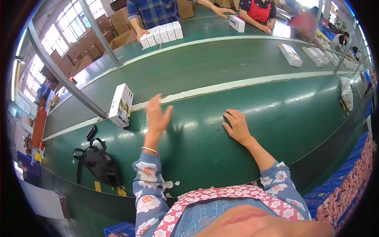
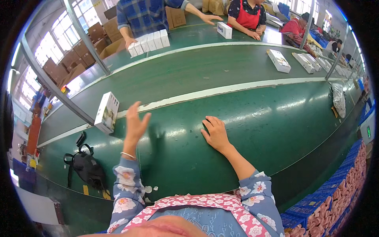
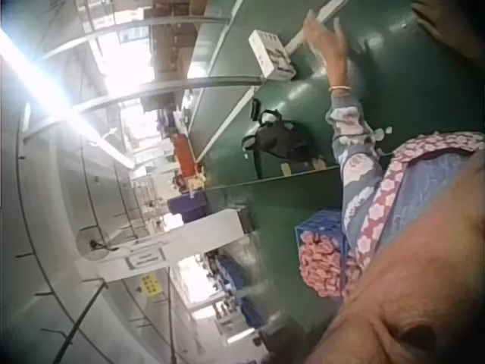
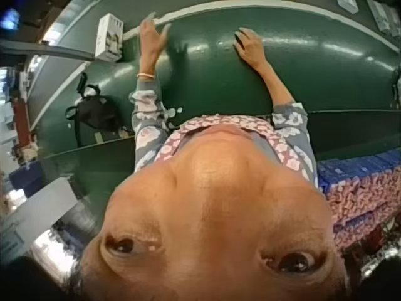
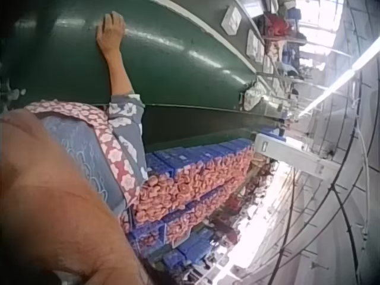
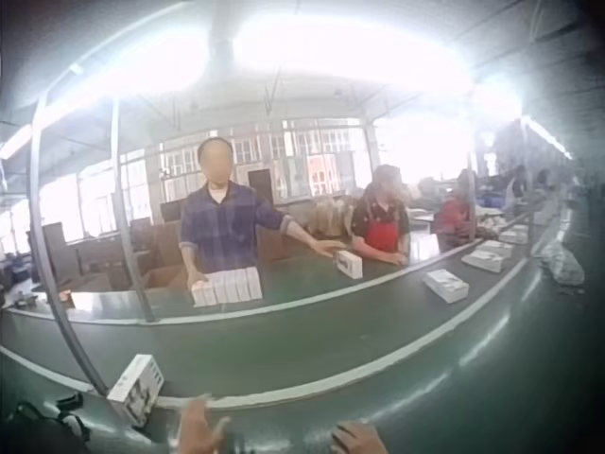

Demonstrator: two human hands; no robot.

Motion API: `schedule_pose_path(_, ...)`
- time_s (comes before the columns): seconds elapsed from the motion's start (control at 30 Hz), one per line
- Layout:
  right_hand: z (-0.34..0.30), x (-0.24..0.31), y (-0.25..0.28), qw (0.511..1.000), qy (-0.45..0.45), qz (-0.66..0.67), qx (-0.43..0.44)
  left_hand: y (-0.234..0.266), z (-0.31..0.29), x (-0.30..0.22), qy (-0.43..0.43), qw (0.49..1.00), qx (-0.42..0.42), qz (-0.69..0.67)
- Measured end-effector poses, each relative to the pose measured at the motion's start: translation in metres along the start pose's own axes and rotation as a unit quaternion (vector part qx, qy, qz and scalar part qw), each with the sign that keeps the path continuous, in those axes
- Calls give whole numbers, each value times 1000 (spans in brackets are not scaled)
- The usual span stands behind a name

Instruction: The person repeatedly takes product boxes from a conveyor belt, folds and closes their flaps by hand, and places the closed boxes onto the assembly line.

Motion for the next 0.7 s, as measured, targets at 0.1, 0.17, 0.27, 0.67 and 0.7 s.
schedule_pose_path(0.1, -2, 3, 2, 1000, -17, 13, -2, -38, -28, -42, -47, 990, 95, -94)
schedule_pose_path(0.17, -1, 4, 2, 1000, -13, 24, -14, -54, -41, -60, -8, 971, 176, -158)
schedule_pose_path(0.27, -2, -1, 2, 999, -19, 31, -7, -81, -60, -80, 22, 949, 228, -218)
schedule_pose_path(0.67, -3, -9, 6, 999, -31, 38, -12, 6, 28, 11, 177, 922, -175, 298)
schedule_pose_path(0.7, -2, -6, 6, 999, -28, 45, -13, 27, 39, 33, 223, 893, -165, 355)
Point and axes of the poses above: each hand's wrist, its own z-axis towards the middle knuckle, its own y-axis out of the back of the hand, x = y × z, the point moved 3 cm from there along z, towards the middle knuckle, and after that the axes turned 12 degrees about y, right-handed, at the moved point
